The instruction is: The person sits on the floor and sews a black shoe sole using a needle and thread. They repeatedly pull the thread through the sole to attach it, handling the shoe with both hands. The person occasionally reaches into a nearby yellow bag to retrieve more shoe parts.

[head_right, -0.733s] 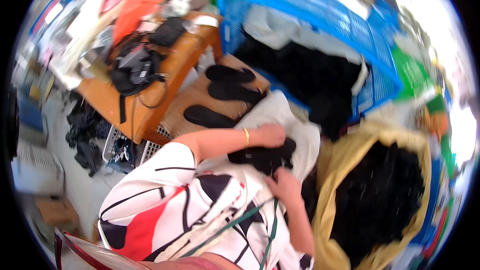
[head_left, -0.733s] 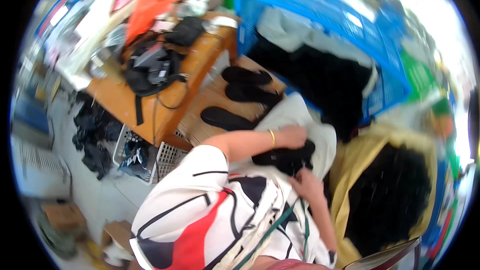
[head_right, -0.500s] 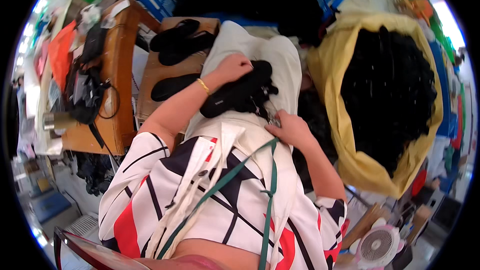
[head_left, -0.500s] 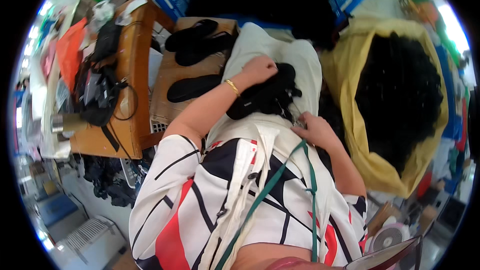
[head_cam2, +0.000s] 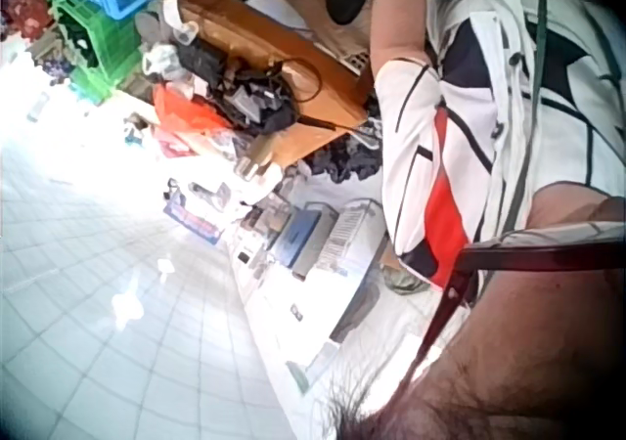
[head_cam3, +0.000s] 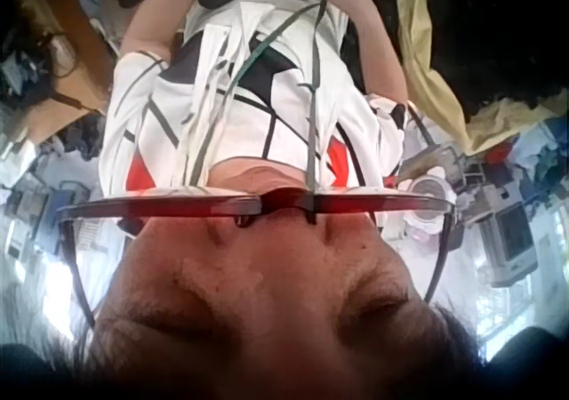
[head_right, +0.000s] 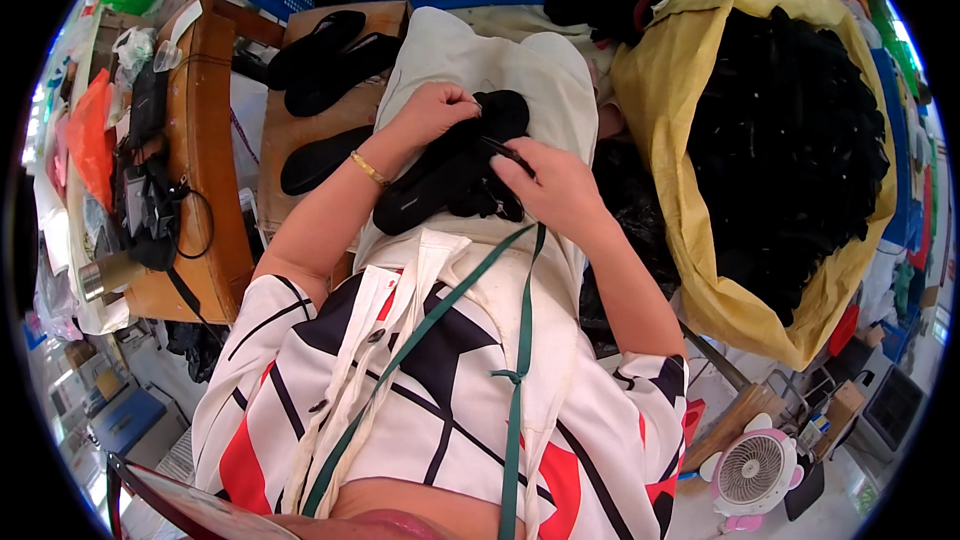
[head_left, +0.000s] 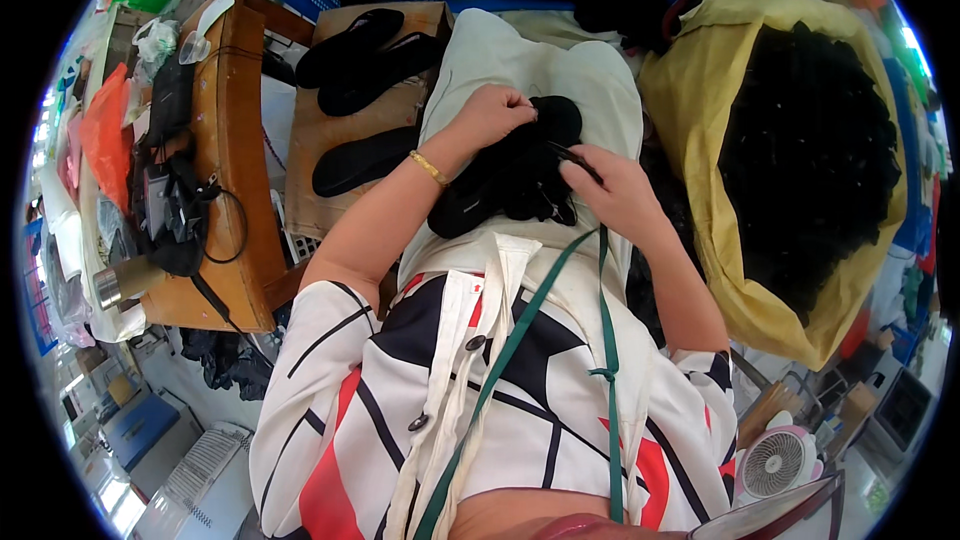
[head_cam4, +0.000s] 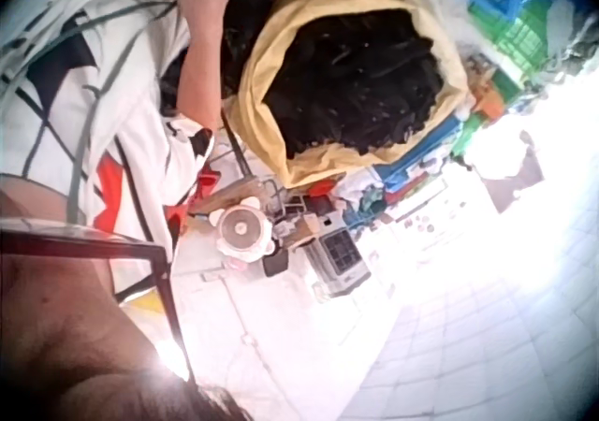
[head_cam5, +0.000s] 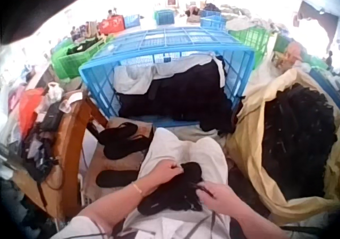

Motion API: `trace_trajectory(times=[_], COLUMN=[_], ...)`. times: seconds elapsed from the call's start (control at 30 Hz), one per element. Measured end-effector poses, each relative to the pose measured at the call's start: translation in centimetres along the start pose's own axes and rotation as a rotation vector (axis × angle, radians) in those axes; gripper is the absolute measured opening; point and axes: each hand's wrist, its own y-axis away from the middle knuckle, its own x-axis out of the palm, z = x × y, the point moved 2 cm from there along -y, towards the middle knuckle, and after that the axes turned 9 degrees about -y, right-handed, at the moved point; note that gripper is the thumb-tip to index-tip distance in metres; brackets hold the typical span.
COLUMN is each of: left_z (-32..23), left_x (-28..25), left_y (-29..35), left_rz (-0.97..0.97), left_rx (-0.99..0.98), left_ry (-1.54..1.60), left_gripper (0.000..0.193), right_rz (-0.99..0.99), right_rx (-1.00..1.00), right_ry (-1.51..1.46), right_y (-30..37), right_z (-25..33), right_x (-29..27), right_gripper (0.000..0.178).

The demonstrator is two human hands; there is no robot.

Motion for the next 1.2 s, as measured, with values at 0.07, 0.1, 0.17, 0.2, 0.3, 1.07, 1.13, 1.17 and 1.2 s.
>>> trace_trajectory(times=[0.07, 0.1, 0.17, 0.2, 0.3, 1.07, 1.13, 1.17, 1.2], left_z=[-0.1, -0.1, -0.2, -0.3, -0.4, -0.4, -1.3, 0.0, -1.0], left_x=[-0.1, 0.0, -0.1, -0.1, -0.2, -0.1, -0.7, -0.6, -1.1], left_y=[0.0, 0.1, 0.2, 0.3, 0.4, 0.7, 1.1, 1.3, 1.6], left_rz=[0.008, -0.001, 0.003, 0.014, 0.037, 0.046, 0.032, -0.037, -0.070], left_rx=[-0.015, -0.010, -0.023, -0.039, -0.073, -0.100, -0.078, 0.020, 0.051], left_ry=[0.017, 0.025, 0.034, 0.036, 0.062, 0.112, 0.088, 0.104, 0.020], left_gripper=[0.022, 0.022, 0.021, 0.020, 0.018, 0.016, 0.017, 0.016, 0.016], right_rz=[-0.028, -0.037, -0.059, -0.093, -0.169, -0.127, -0.118, -0.100, -0.101], right_rx=[-0.096, -0.101, -0.110, -0.125, -0.163, -0.148, -0.251, -0.313, -0.399], right_ry=[0.122, 0.197, 0.346, 0.379, 0.468, 0.634, 0.518, 0.472, 0.414], right_y=[-1.6, -2.2, -3.1, -3.4, -4.0, -5.1, -3.4, -2.6, -2.1], right_z=[-0.5, -0.6, -0.7, -0.8, -1.3, -1.4, 0.7, 2.1, 3.0], right_x=[0.9, 1.0, 1.2, 1.3, 1.6, 2.5, 2.4, 2.5, 2.3], right_gripper=[0.032, 0.030, 0.027, 0.026, 0.023, 0.021, 0.022, 0.027, 0.035])
